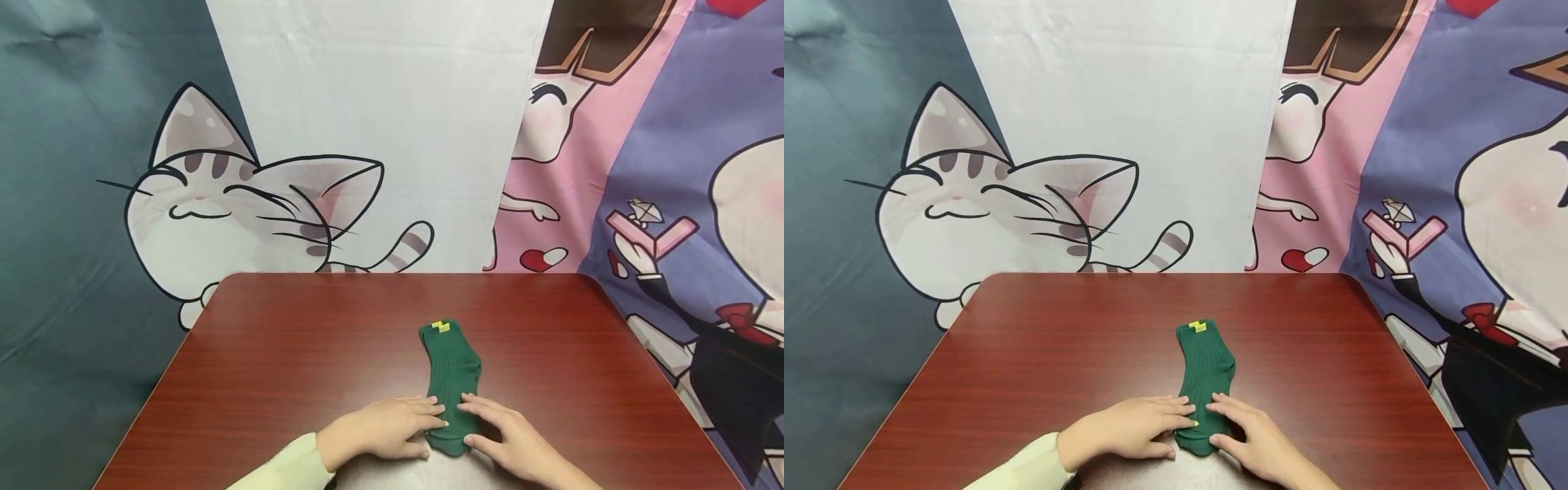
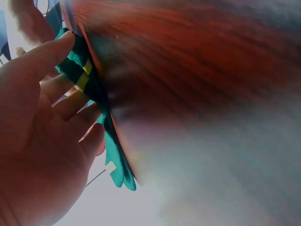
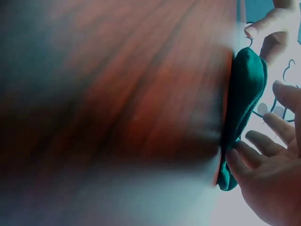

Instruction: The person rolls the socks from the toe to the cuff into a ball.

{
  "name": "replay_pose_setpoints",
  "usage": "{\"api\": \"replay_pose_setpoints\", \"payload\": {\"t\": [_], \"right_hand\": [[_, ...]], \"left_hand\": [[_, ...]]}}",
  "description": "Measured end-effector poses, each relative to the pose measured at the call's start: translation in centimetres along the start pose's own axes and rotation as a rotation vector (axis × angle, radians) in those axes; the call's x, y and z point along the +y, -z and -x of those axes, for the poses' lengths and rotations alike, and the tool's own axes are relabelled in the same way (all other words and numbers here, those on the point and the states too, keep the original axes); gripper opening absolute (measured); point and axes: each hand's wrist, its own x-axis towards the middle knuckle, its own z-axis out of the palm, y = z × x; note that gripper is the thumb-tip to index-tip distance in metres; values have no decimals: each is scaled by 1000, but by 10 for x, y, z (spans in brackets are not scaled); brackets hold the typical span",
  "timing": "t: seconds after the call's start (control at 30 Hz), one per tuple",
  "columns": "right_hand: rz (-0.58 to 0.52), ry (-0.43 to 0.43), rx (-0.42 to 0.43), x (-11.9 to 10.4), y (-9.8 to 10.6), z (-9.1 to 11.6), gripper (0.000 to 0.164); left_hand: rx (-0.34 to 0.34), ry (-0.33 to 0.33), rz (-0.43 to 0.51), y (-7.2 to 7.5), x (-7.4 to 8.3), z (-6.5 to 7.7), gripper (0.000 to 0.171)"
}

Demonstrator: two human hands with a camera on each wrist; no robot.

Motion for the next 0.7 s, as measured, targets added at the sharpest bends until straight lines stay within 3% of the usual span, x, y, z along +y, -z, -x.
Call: {"api": "replay_pose_setpoints", "payload": {"t": [0.2, 0.43, 0.7], "right_hand": [[7, 21, -109, 1, 3, 4, 42], [34, 63, -125, 3, -1, 7, 35], [11, -8, -107, 1, -5, 5, 15]], "left_hand": [[2, 15, 4, 0, 0, -2, 51], [-3, 76, 78, 0, 3, -3, 49], [36, 118, 154, 0, 4, -7, 29]]}}
